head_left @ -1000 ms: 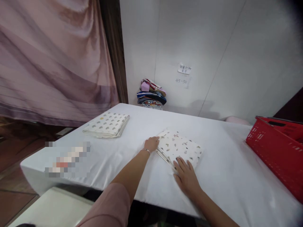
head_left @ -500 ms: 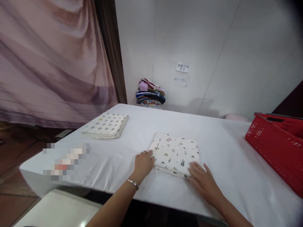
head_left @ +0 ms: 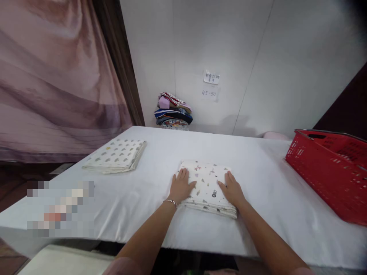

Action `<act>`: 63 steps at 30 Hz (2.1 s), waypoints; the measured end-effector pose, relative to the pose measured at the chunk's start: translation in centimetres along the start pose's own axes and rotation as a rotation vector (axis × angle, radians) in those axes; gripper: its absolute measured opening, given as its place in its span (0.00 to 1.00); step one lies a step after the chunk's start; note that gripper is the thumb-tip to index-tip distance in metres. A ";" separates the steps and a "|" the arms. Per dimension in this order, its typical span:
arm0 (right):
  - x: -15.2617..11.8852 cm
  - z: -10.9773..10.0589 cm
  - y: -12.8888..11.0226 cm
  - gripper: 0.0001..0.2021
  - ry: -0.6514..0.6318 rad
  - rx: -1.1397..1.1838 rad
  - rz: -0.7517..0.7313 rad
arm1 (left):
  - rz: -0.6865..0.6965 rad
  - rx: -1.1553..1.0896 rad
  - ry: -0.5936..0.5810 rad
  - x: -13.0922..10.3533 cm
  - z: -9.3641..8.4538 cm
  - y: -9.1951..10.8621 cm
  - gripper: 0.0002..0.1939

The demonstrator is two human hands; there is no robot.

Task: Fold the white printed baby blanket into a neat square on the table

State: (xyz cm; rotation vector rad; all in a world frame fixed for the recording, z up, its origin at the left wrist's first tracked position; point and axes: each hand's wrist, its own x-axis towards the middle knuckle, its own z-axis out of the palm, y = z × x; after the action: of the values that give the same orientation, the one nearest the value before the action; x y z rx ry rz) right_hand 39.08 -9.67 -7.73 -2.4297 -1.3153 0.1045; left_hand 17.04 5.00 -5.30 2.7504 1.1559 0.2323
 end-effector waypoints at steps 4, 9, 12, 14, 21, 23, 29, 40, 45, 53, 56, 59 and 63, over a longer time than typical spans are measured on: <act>0.0 -0.4 -0.3 0.36 -0.048 0.037 0.026 | -0.019 0.038 -0.014 -0.1 -0.4 0.3 0.33; 0.2 -0.6 -0.2 0.35 -0.045 0.149 0.015 | -0.035 0.011 -0.013 -0.2 -0.6 0.5 0.33; -0.7 -0.5 0.1 0.33 -0.065 0.286 0.034 | -0.049 0.006 -0.008 -0.3 -0.5 0.4 0.32; -2.0 -0.4 0.3 0.32 -0.064 0.385 0.062 | -0.055 0.000 -0.007 -0.4 -0.5 0.4 0.32; -7.3 0.4 0.2 0.26 0.044 0.522 0.105 | -0.056 -0.031 0.000 -0.5 -0.6 0.7 0.32; -7.5 0.6 -0.3 0.25 0.074 0.551 0.132 | -0.067 -0.048 -0.011 -0.5 -0.8 0.5 0.32; -3.4 1.0 -1.8 0.24 0.108 0.612 0.075 | -0.156 -0.121 -0.052 -1.4 -2.0 -1.7 0.33; -1.4 1.0 -0.9 0.21 0.094 0.340 -0.197 | -0.225 -0.158 -0.008 -2.8 -1.6 -3.2 0.31; -3.2 0.1 -3.0 0.18 0.218 0.109 -0.395 | -0.213 -0.143 0.015 -2.7 -1.3 -3.2 0.30; -4.4 -0.2 -4.4 0.21 -0.046 0.051 -0.476 | -0.145 -0.100 0.195 -4.2 -1.5 -2.4 0.25; -4.8 -0.4 -3.8 0.21 -0.040 0.085 -0.481 | 0.046 -0.076 0.300 -6.2 -1.0 -1.7 0.22; -5.3 -0.4 -3.3 0.21 -0.007 0.100 -0.491 | 0.155 -0.086 0.308 -8.0 -0.6 -1.4 0.20; -5.1 -0.6 -3.2 0.20 -0.026 0.089 -0.488 | 0.201 -0.071 0.311 -9.0 -0.7 -1.4 0.18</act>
State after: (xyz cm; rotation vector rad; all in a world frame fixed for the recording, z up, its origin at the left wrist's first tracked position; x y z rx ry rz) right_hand 33.81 -12.39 -6.63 -1.9758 -1.8290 0.0623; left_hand 9.72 -0.38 -5.70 2.8353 0.9064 0.7325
